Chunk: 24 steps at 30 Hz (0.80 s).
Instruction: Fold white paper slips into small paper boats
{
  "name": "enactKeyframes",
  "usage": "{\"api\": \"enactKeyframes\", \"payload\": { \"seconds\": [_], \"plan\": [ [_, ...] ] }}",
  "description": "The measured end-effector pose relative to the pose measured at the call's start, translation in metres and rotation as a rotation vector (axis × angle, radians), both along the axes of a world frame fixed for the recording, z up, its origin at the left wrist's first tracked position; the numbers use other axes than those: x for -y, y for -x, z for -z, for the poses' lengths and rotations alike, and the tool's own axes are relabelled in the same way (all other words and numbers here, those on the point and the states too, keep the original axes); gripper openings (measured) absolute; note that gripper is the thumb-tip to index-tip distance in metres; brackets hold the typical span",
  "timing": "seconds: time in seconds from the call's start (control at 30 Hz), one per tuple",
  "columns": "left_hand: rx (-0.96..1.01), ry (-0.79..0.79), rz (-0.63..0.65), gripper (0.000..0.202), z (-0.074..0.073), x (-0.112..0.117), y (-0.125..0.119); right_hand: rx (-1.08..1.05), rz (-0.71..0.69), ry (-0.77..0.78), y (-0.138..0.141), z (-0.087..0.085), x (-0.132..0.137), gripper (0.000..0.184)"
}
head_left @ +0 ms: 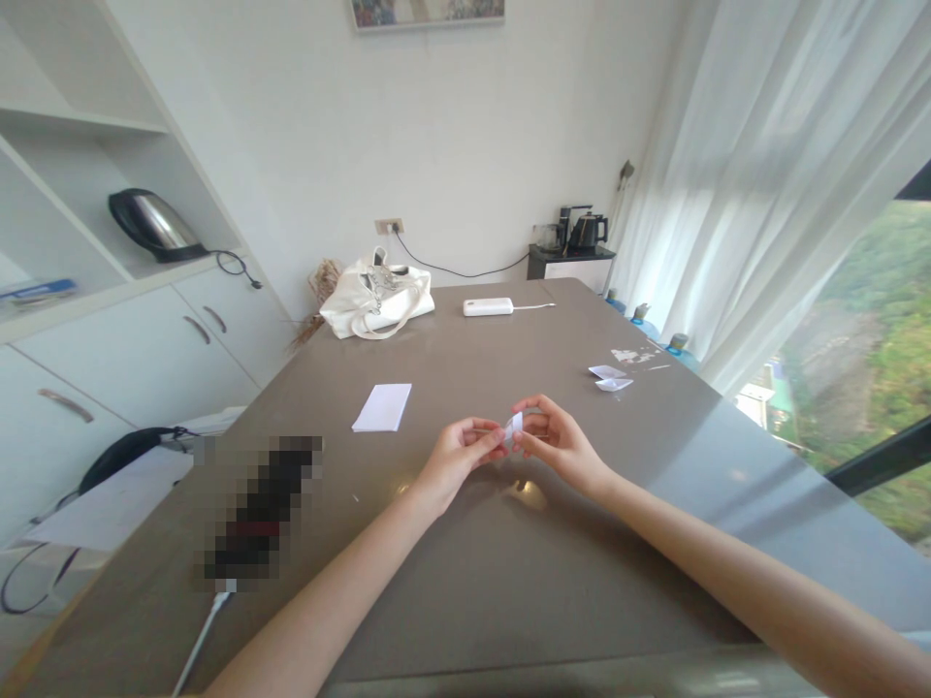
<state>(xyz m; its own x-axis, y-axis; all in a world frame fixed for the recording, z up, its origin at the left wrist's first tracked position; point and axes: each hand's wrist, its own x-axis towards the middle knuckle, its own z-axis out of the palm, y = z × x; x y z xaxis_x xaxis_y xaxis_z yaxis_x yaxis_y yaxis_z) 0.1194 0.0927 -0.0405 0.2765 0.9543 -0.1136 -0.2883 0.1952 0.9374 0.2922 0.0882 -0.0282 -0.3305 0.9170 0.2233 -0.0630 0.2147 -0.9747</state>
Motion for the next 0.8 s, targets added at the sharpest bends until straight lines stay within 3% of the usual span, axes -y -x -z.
{"api": "enactKeyframes", "payload": {
  "seconds": [0.13,0.3,0.5,0.63,0.8],
  "plan": [
    [-0.091,-0.080,0.041,0.035,0.001,0.000,-0.001,-0.026,-0.009,0.019,0.000,0.003,-0.001,0.031],
    [-0.205,-0.283,-0.018,0.034,0.000,0.000,-0.003,0.001,0.000,0.006,-0.001,0.003,-0.002,0.031],
    [-0.270,-0.353,-0.031,0.037,-0.003,0.003,-0.003,-0.017,-0.023,-0.017,-0.001,0.000,0.000,0.025],
    [-0.448,-0.513,-0.008,0.035,-0.008,0.007,-0.001,0.052,-0.022,-0.089,-0.003,0.003,-0.003,0.022],
    [-0.605,-0.769,-0.154,0.019,-0.013,0.009,0.000,0.105,0.006,-0.121,-0.004,0.003,-0.003,0.024]
  ]
}}
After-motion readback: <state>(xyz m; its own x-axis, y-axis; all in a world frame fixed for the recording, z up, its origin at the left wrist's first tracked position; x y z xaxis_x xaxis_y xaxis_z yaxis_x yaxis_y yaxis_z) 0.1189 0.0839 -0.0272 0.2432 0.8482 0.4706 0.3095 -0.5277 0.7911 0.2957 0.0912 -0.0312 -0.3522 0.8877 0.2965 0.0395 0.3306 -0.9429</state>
